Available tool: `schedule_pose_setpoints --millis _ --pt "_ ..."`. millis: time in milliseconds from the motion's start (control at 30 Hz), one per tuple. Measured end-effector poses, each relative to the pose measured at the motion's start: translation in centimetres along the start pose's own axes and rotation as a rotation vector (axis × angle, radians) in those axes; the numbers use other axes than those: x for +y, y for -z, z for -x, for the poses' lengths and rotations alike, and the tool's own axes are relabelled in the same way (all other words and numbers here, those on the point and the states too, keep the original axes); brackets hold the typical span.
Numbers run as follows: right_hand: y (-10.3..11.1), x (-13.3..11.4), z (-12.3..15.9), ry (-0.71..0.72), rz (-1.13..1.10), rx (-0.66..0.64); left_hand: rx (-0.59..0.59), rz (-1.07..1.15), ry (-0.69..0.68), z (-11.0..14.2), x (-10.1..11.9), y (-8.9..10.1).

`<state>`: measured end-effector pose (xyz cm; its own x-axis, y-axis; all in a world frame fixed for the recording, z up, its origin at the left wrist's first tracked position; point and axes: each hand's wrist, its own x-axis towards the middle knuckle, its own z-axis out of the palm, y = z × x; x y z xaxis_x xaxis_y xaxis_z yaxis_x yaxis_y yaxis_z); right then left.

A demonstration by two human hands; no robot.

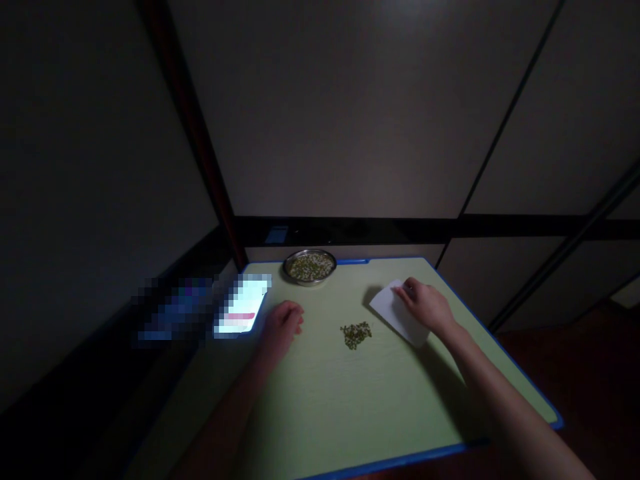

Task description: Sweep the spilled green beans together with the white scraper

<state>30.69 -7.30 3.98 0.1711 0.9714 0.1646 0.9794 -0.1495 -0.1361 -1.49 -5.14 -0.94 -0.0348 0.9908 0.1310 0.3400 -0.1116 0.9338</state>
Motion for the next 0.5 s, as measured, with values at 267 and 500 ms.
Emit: schedule_pose_setpoints --millis 267,500 --pt "0.3 -2.4 -0.6 0.059 0.055 0.065 -0.121 0.013 -0.173 -1.2 1.6 -2.2" --pt "-0.2 -2.6 -1.7 0.019 0.016 0.055 -0.019 -0.016 -0.196 -1.6 0.9 -3.0"
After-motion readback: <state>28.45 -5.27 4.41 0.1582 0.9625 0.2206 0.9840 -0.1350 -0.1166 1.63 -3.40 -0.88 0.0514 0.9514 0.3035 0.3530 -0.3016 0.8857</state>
